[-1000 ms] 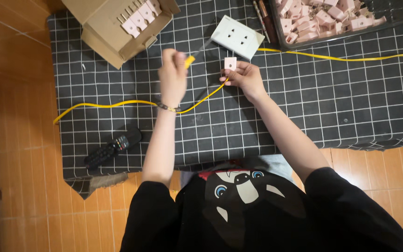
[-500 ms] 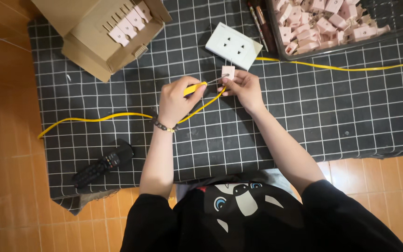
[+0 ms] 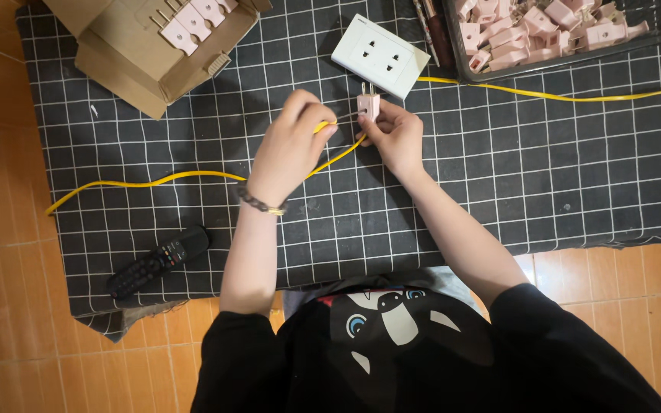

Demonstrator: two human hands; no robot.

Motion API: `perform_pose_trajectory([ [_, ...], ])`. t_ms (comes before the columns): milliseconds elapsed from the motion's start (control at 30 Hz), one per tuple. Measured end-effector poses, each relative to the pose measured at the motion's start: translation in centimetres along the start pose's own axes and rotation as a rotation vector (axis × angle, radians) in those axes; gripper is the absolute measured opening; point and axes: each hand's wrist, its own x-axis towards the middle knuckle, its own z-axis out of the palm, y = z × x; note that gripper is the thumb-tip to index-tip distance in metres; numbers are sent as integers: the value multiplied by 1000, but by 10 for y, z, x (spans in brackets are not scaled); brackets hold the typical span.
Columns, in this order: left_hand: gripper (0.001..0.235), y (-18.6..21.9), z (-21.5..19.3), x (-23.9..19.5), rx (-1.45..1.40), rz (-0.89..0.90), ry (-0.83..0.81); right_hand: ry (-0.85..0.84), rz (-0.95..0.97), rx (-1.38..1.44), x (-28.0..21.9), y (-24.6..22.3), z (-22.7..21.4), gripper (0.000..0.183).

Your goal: The person assembles a pink electrical plug onto a yellow cable using a screwdriver. They strip the cable, insert the wires into the plug terminals, and tighten the screws to secure the connection. The person also tests the plug by inserting it into a white power strip.

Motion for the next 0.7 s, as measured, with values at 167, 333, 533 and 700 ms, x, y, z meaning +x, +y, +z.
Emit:
perform_pose_trajectory([
  [167,23,20,34,24,800,21,205,76,-16,13,2,7,2,36],
  [333,20,10,39,45,677,-163,-33,59,88,-41,-1,-11,0,23],
  [533,14,6,31,47,479,-187,-246,66,119,-19,0,-11,-1,24],
  [700,50,-5,33,46,646,-347,-153,80,125,2,3,-15,0,23],
])
